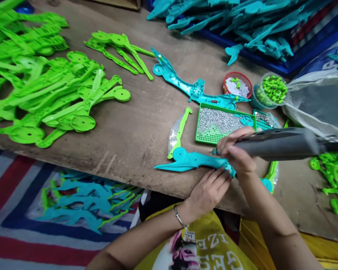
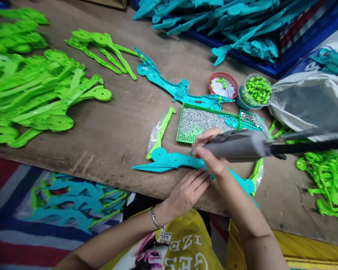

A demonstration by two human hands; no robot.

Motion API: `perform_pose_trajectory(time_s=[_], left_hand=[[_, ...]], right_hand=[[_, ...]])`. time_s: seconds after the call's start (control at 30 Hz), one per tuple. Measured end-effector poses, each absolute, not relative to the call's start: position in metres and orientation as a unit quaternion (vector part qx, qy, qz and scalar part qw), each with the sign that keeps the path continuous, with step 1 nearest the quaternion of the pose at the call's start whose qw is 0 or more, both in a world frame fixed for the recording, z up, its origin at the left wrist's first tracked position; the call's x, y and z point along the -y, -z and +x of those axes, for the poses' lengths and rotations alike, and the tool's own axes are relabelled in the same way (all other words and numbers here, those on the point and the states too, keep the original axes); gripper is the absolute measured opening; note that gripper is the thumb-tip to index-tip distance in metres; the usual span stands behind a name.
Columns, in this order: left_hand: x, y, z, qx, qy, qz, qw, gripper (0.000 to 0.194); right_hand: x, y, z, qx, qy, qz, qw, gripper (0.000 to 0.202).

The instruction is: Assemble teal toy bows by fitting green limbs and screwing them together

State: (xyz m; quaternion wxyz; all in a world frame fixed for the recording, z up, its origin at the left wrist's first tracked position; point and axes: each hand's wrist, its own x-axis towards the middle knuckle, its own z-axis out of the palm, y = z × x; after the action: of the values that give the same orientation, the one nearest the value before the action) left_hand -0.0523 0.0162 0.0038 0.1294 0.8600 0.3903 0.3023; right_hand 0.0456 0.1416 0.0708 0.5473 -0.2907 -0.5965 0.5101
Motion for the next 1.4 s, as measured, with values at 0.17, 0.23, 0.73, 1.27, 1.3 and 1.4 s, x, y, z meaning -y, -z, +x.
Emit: perform_pose_trajectory(time_s=[0.17,0.23,0.73,1.27,1.3,1.4], left_hand=[[-0.017,-0.001,-0.054,-0.389,-0.302,0.864,0.103,0.040],[-0.017,0.000,-0.054,-0.392,-0.306,0.863,0.094,0.040],[-0.016,0.000,-0.052,-0.396,-0.317,0.857,0.084,0.039],[-0.015,0.001,-0.051,-0.381,-0.308,0.853,0.180,0.029],[-0.015,0.001,-0.051,-0.383,-0.309,0.852,0.180,0.028],[-0.014,-0.001,-0.052,-0.388,-0.318,0.847,0.174,0.029]], right_hand=[[-0.175,-0.064,0.036,0.574,-0.390,-0.349,0.630,0.018],[-0.183,-0.056,0.033,0.574,-0.380,-0.369,0.625,0.021],[-0.191,-0.043,0.030,0.591,-0.393,-0.363,0.603,0.022],[-0.110,-0.071,0.010,0.592,-0.524,-0.290,0.539,0.024],[-0.110,-0.068,0.010,0.590,-0.531,-0.290,0.535,0.024],[-0.113,-0.062,0.009,0.601,-0.548,-0.282,0.509,0.025]])
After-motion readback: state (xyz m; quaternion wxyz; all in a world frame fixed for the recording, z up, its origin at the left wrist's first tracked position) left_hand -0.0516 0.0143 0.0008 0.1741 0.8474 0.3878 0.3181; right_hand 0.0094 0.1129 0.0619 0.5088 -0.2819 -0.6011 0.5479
